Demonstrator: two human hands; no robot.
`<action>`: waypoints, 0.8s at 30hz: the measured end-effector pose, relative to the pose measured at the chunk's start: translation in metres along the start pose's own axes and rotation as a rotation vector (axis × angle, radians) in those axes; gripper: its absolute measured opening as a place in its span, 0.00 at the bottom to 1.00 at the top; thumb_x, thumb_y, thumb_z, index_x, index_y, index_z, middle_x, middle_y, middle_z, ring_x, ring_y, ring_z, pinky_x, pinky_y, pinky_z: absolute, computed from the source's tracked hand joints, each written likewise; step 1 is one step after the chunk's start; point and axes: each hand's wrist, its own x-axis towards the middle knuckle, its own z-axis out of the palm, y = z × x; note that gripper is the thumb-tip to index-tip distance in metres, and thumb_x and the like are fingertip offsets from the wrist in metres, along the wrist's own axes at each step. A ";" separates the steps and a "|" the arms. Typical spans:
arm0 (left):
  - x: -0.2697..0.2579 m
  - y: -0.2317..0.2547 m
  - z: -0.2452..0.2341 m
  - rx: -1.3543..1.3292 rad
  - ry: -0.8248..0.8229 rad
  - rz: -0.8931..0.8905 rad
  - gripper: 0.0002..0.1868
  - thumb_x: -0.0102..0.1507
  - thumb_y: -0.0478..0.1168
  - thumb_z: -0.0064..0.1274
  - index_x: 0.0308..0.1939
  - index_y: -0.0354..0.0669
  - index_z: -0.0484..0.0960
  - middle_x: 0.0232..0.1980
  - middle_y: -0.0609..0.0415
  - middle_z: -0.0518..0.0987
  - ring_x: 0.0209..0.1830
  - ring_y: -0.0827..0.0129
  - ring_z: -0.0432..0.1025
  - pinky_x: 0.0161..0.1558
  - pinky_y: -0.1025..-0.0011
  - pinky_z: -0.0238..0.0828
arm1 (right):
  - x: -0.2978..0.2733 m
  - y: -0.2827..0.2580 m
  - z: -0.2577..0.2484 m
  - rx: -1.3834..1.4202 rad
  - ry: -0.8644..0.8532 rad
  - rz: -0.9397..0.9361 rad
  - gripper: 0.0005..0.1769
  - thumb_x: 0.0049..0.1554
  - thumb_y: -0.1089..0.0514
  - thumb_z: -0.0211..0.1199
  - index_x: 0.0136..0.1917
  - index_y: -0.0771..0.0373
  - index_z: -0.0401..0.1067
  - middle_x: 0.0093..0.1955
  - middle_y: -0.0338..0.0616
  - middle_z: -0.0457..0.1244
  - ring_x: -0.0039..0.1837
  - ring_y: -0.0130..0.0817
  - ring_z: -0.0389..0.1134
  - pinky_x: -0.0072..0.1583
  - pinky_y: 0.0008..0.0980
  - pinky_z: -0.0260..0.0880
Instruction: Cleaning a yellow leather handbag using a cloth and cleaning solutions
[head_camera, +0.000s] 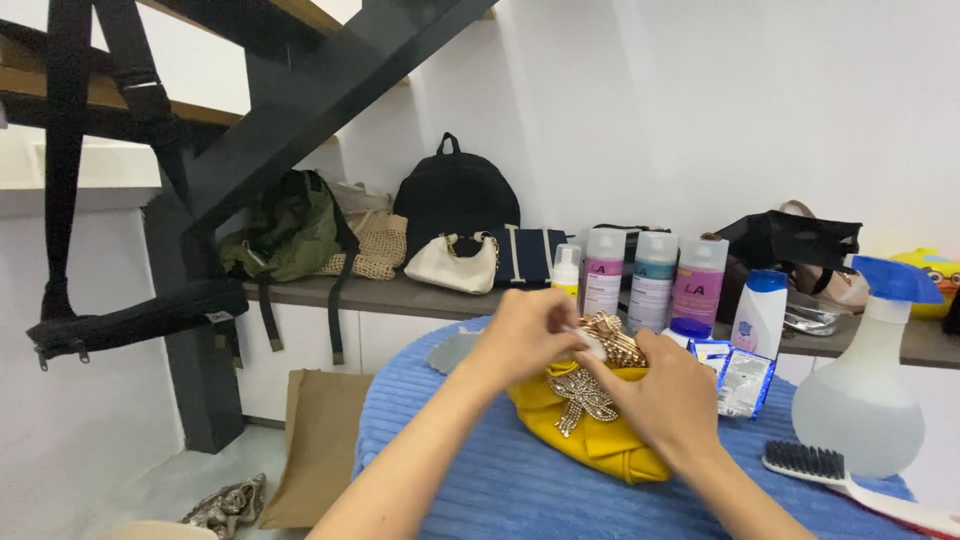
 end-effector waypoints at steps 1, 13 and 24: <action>-0.001 -0.019 0.003 0.003 0.000 0.000 0.07 0.52 0.34 0.67 0.31 0.42 0.85 0.27 0.56 0.82 0.24 0.74 0.73 0.28 0.77 0.72 | 0.001 0.000 -0.001 0.003 0.000 0.000 0.42 0.48 0.18 0.61 0.32 0.62 0.71 0.32 0.44 0.67 0.30 0.35 0.66 0.38 0.33 0.68; -0.019 -0.011 -0.008 0.104 0.011 0.164 0.04 0.53 0.32 0.60 0.31 0.43 0.86 0.29 0.55 0.83 0.25 0.67 0.75 0.31 0.69 0.74 | -0.009 -0.001 -0.001 0.070 0.099 -0.083 0.34 0.46 0.25 0.69 0.35 0.60 0.76 0.33 0.40 0.69 0.31 0.32 0.67 0.36 0.31 0.66; -0.017 -0.101 0.015 0.017 -0.015 -0.441 0.02 0.54 0.32 0.62 0.27 0.43 0.87 0.28 0.56 0.83 0.27 0.74 0.75 0.36 0.75 0.77 | -0.015 -0.001 0.007 0.157 0.171 -0.206 0.31 0.41 0.28 0.73 0.25 0.57 0.73 0.30 0.35 0.68 0.33 0.32 0.63 0.44 0.33 0.60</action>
